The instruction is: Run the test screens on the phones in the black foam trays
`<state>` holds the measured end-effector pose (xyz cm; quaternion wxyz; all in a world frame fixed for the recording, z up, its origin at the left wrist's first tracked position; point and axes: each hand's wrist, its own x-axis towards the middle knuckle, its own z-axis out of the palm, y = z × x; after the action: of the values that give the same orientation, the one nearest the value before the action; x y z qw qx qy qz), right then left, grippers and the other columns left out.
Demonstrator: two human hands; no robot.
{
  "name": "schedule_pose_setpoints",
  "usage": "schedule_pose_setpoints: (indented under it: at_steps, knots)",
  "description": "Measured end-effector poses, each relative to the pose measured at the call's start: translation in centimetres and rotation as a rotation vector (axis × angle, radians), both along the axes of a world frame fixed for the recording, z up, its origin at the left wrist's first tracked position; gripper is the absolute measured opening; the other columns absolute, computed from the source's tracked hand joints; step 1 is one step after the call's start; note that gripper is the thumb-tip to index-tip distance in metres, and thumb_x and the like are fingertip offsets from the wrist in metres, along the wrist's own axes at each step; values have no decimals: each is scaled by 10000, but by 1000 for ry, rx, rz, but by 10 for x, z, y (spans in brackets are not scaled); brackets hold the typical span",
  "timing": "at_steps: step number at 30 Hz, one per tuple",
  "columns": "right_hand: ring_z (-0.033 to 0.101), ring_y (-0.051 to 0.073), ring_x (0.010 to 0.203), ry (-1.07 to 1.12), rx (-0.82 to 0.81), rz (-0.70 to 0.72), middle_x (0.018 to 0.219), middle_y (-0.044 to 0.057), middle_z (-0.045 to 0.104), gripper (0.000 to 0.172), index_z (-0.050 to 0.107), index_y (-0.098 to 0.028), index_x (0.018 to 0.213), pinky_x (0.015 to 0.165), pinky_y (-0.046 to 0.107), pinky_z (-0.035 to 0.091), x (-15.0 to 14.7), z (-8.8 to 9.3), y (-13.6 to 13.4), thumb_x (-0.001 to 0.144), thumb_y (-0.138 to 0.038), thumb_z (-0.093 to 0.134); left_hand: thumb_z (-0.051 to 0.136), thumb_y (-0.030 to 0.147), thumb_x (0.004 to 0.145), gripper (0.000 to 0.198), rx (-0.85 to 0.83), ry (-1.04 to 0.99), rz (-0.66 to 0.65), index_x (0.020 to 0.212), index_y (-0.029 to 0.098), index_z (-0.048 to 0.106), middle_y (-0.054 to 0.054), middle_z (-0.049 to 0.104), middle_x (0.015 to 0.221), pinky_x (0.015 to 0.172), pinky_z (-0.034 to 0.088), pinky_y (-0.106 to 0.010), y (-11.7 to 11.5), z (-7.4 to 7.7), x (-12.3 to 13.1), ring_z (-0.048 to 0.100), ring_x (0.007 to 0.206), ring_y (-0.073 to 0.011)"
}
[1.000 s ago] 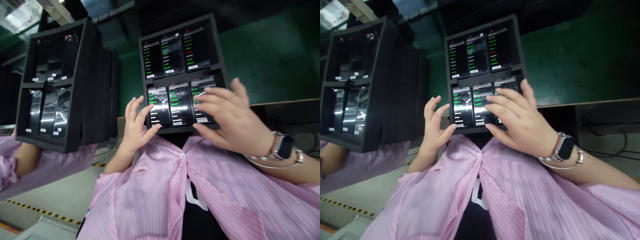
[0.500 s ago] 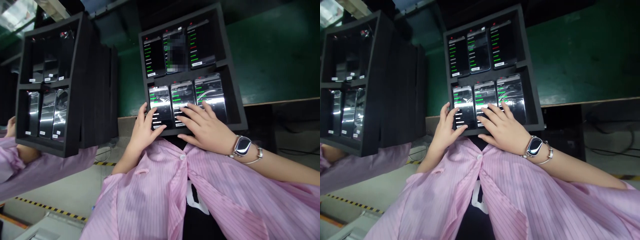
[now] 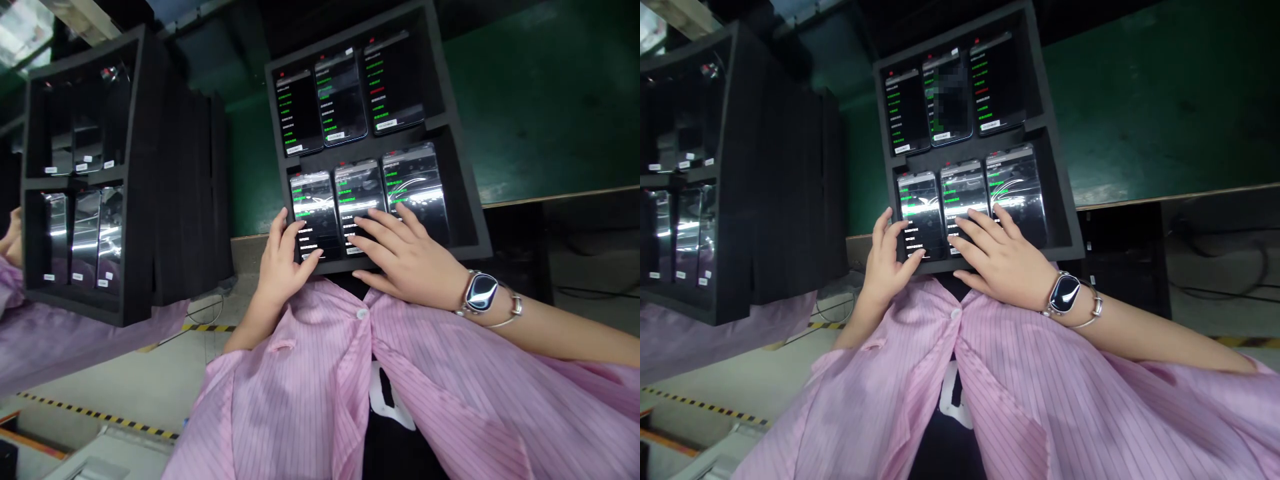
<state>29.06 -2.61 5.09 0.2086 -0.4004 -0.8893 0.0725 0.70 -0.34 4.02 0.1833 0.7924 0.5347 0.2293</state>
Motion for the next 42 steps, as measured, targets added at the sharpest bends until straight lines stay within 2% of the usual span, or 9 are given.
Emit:
schedule_pose_setpoints:
  at_steps: [10,15,19,24,28,31,36,39,42]
  knots:
    - [499,421,1501,-69,2,42,1515,238,618,538,612,-71,1452,1263,715,346,8,7,2,1112,-479,532,629,517,1044,418,53,26,-28,1365,252,674,-161,353,1737,1186,543,-536,2,0,-2,547,1506,-372]
    - [511,408,1484,-21,-11,-97,1431,214,672,498,628,-130,1416,1259,728,346,45,9,-11,1112,-510,518,644,538,1029,530,43,-4,-17,1486,284,562,-172,396,1701,1182,545,-544,0,2,-4,563,1492,-364]
    - [483,428,1504,30,-80,-93,1444,207,656,549,571,-182,1497,1252,759,341,66,24,-1,1096,-551,504,640,642,1004,660,8,-53,10,1554,313,482,-171,432,1667,1246,472,-598,11,12,-4,496,1545,-371]
    - [452,426,1523,118,-92,-186,1557,172,571,578,507,-273,1584,1293,713,299,58,43,77,1070,-538,512,649,717,963,660,117,-25,25,1481,312,590,-143,456,1666,1309,371,-624,80,29,5,408,1582,-393]
    - [448,484,1474,-1,-122,-246,1595,205,490,579,637,-246,1471,1253,790,243,33,20,161,1056,-623,493,629,790,926,650,58,135,97,1316,280,733,-137,429,1711,1309,262,-741,156,23,15,225,1649,-489]
    - [464,528,1414,-83,-188,-268,1581,218,482,614,702,-226,1382,1193,854,229,18,-3,217,1018,-692,538,667,853,850,727,15,185,139,1266,266,770,-165,432,1711,1269,229,-823,208,10,16,197,1646,-551]
    - [414,585,1415,-95,-247,-401,1574,234,461,675,712,-223,1368,1139,901,211,12,-16,288,984,-757,556,709,841,829,716,6,146,192,1253,269,783,-170,430,1714,1261,169,-855,283,-2,17,170,1654,-552]
    - [412,598,1406,-41,-204,-405,1584,231,454,648,708,-230,1368,1125,929,175,14,-12,298,988,-734,559,685,808,877,638,17,91,242,1231,287,785,-141,433,1716,1277,186,-826,296,-1,19,163,1664,-525]
    - [396,566,1446,48,-82,-322,1616,224,440,617,664,-221,1413,1182,881,189,16,0,275,1013,-676,545,640,795,919,648,96,8,221,1349,315,710,-114,423,1721,1324,247,-708,272,4,20,200,1671,-451]
